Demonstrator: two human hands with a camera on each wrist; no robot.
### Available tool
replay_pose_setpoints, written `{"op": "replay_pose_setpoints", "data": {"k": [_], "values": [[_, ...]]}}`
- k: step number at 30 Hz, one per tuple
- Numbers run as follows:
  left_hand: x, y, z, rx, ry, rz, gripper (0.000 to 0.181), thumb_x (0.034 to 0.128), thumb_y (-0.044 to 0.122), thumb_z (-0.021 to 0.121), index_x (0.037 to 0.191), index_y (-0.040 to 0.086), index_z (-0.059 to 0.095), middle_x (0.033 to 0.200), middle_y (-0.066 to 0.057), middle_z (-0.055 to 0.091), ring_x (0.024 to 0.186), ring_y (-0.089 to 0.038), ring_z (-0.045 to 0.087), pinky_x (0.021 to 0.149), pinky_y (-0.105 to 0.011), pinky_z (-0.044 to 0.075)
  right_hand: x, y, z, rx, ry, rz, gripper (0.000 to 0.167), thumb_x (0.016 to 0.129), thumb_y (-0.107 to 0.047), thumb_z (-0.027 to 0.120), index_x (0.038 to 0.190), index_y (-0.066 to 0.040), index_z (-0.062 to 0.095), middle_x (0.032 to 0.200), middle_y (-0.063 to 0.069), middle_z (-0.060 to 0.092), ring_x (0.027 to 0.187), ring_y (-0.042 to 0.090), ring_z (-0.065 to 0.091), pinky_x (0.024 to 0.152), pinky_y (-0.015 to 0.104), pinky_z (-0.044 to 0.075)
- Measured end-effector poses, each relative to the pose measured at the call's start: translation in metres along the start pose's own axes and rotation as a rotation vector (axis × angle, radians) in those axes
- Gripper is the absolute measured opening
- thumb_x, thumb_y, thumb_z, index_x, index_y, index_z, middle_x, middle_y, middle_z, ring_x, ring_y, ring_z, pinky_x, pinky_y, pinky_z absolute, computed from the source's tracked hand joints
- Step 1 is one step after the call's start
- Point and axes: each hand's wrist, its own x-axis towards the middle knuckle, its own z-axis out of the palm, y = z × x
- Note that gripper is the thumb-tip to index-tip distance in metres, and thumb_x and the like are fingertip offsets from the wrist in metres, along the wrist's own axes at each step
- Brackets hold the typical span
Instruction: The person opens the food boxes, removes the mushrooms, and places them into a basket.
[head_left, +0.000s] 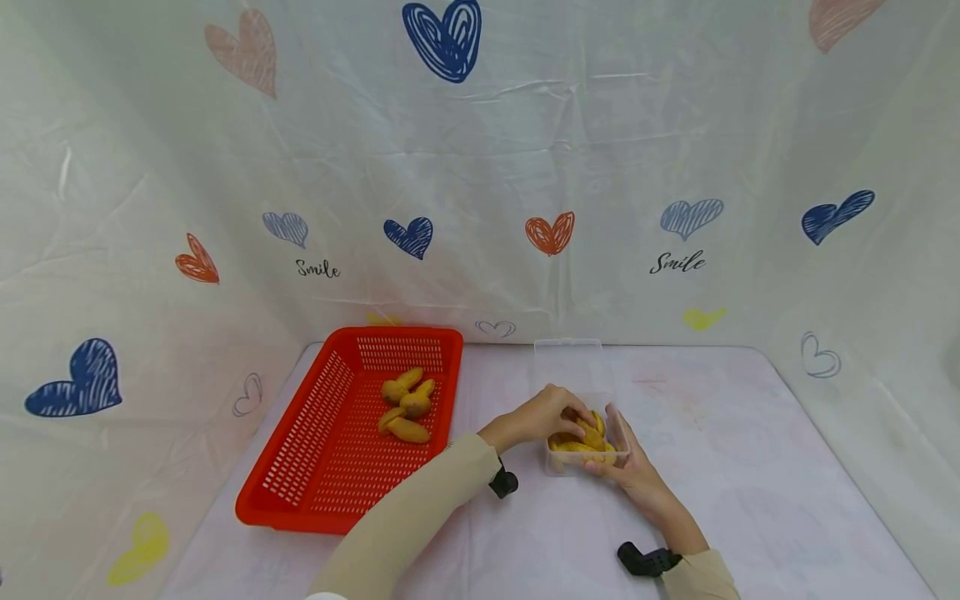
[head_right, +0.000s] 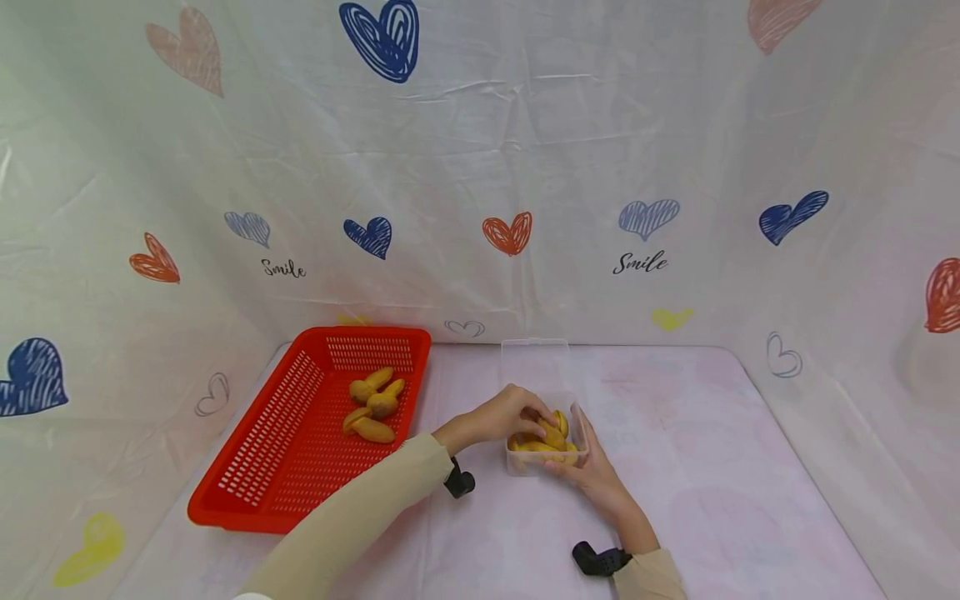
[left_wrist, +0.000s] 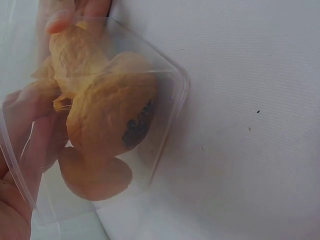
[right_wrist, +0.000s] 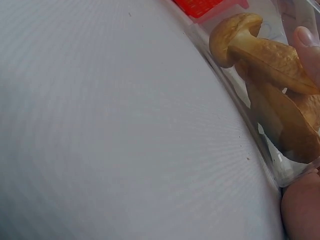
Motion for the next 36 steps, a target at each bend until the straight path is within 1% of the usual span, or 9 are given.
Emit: {"op": "replay_pose_setpoints", "data": {"k": [7,11,16,23,27,32,36], "values": [[-0.0011,0.0026,-0.0018,-0.021,0.001,0.002,0.020,0.0860,0.006,0.074,0.106,0.002,0.077,0.102,-0.003,0.074,0.088,-0.001,0.064,0.079,-0.010,0.049,-0.0001,-0.0002,0.0001,-0.005,-0.002,0.009,0.105,0.092,-0.003,0.071,0.161,-0.022,-0.005,0.166,0.006,-0.014,0.149,0.033,-0.015,0.099,0.006,0.030],[-0.0014,0.0029,-0.0021,-0.034,0.005,-0.008,0.020,0.0866,0.006,0.074,0.106,0.002,0.077,0.103,-0.003,0.074,0.088,0.000,0.064,0.080,-0.010,0.049,0.0000,-0.0003,-0.0001,-0.007,-0.004,0.008,0.105,0.092,-0.003,0.071,0.161,-0.022,-0.006,0.166,0.006,-0.014,0.149,0.032,-0.015,0.099,0.006,0.030],[-0.0010,0.0032,-0.0022,-0.036,0.023,-0.014,0.020,0.0870,0.007,0.074,0.106,0.003,0.077,0.103,-0.002,0.074,0.089,0.001,0.064,0.080,-0.010,0.049,-0.0001,-0.0012,-0.0001,-0.007,-0.005,0.009,0.105,0.092,-0.003,0.071,0.161,-0.023,-0.006,0.166,0.005,-0.014,0.149,0.032,-0.015,0.099,0.006,0.031],[-0.0010,0.0040,-0.0023,-0.069,0.044,-0.032,0.020,0.0868,0.007,0.074,0.106,0.003,0.078,0.105,-0.004,0.075,0.091,0.000,0.065,0.081,-0.011,0.050,-0.0002,-0.0017,-0.0002,-0.011,0.003,0.012,0.104,0.092,-0.003,0.071,0.161,-0.023,-0.005,0.166,0.005,-0.013,0.149,0.032,-0.014,0.099,0.006,0.032],[-0.0015,0.0033,-0.0026,-0.067,0.053,-0.025,0.019,0.0865,0.008,0.074,0.105,0.004,0.078,0.104,-0.003,0.075,0.091,0.001,0.064,0.082,-0.011,0.050,-0.0008,-0.0019,-0.0001,-0.022,0.008,0.016,0.104,0.092,-0.004,0.071,0.161,-0.024,-0.004,0.166,0.005,-0.012,0.149,0.033,-0.014,0.098,0.006,0.032],[-0.0026,0.0026,-0.0026,-0.109,0.064,-0.027,0.019,0.0867,0.006,0.074,0.105,0.002,0.078,0.106,-0.006,0.075,0.093,-0.001,0.065,0.084,-0.014,0.051,-0.0012,-0.0023,-0.0004,-0.042,0.003,0.025,0.103,0.093,-0.007,0.071,0.161,-0.026,-0.003,0.166,0.004,-0.012,0.150,0.032,-0.013,0.099,0.005,0.029],[-0.0034,0.0030,-0.0031,-0.129,0.069,-0.038,0.019,0.0872,0.005,0.073,0.106,0.002,0.077,0.107,-0.006,0.074,0.094,-0.003,0.066,0.084,-0.014,0.051,-0.0008,-0.0023,-0.0001,-0.040,-0.001,0.017,0.102,0.093,-0.007,0.071,0.161,-0.025,-0.003,0.166,0.005,-0.012,0.150,0.033,-0.013,0.099,0.005,0.029]]}}
